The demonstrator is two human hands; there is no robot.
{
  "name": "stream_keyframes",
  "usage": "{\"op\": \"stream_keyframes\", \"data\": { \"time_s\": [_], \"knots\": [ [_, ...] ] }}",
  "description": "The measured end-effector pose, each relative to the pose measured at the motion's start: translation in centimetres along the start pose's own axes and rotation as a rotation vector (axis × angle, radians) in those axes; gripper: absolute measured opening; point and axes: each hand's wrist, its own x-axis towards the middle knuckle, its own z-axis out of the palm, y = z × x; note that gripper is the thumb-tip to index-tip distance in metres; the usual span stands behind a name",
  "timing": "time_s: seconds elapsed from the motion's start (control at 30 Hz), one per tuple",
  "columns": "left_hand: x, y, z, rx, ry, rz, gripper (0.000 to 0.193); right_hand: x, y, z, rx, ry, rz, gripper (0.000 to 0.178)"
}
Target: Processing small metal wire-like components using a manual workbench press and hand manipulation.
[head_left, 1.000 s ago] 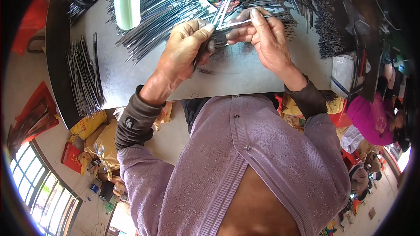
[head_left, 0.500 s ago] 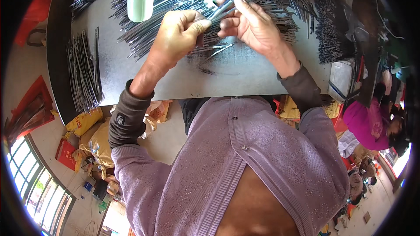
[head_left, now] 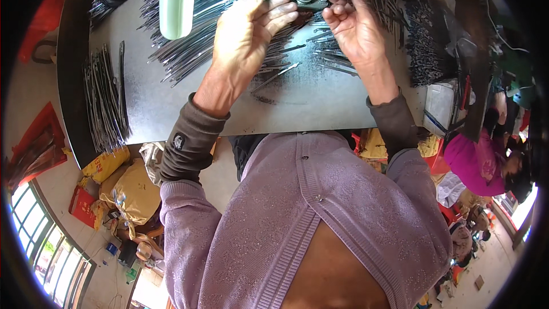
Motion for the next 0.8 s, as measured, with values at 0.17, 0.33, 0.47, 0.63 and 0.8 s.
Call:
{"op": "stream_keyframes", "data": {
  "time_s": [0.17, 0.33, 0.47, 0.63, 0.8],
  "knots": [
    [0.0, -0.2, -0.5, 0.041, 0.06, 0.067, 0.026, -0.5, 0.4, 0.6, -0.12, -0.015, -0.039, 0.023],
    [0.0, -0.8, 0.8, 0.031, 0.011, 0.103, 0.024, 0.1, 0.3, -0.7, -0.035, -0.009, -0.018, 0.02],
    [0.2, -0.7, -0.3, 0.016, 0.014, 0.104, 0.023, -0.2, 0.6, 0.3, -0.058, 0.012, -0.039, 0.023],
    [-0.2, -0.7, 0.8, 0.015, 0.038, 0.116, 0.023, -0.7, 0.3, 0.7, -0.081, 0.017, -0.051, 0.027],
    [0.4, -1.0, 0.2, 0.04, 0.035, 0.133, 0.022, -0.4, 0.4, 0.7, -0.088, 0.054, -0.058, 0.029]
  ]
}}
